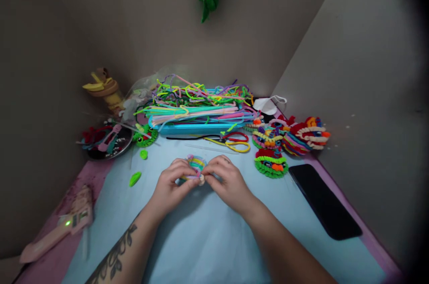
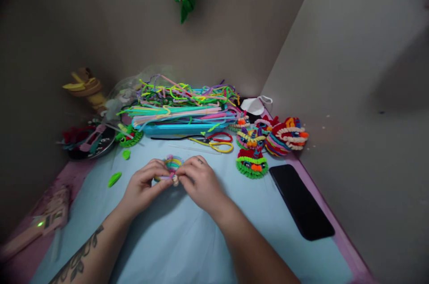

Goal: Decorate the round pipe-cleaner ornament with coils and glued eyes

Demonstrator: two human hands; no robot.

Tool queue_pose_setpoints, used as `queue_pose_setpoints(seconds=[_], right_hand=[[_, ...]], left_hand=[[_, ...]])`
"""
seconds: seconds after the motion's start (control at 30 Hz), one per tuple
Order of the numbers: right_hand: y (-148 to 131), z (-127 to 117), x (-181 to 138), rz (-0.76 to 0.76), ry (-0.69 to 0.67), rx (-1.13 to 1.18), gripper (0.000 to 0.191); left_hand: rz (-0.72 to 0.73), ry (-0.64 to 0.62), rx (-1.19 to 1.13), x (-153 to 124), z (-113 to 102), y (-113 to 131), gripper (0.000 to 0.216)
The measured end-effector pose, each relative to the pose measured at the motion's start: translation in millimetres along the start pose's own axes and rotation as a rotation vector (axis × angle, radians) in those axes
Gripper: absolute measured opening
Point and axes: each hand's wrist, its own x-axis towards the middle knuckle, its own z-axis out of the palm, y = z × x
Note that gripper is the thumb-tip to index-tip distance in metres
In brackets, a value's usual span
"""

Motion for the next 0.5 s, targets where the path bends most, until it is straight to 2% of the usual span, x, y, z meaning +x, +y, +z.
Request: queue_pose_setpoints(seconds=[0.2,0.5], right_hand=[[1.5,-6.2,0.2,0.049,-0.156,-0.067,0.016],[-2.8,-10.9,-1.7,0.007,-0.294,-0.086,0.017]], left_hand=[[0.066,-0.159,0.081,1.2,-5.1,-0.2,0.007],[0.169,-0.376,0.159,1.9,-8.9,3.6,0.011]])
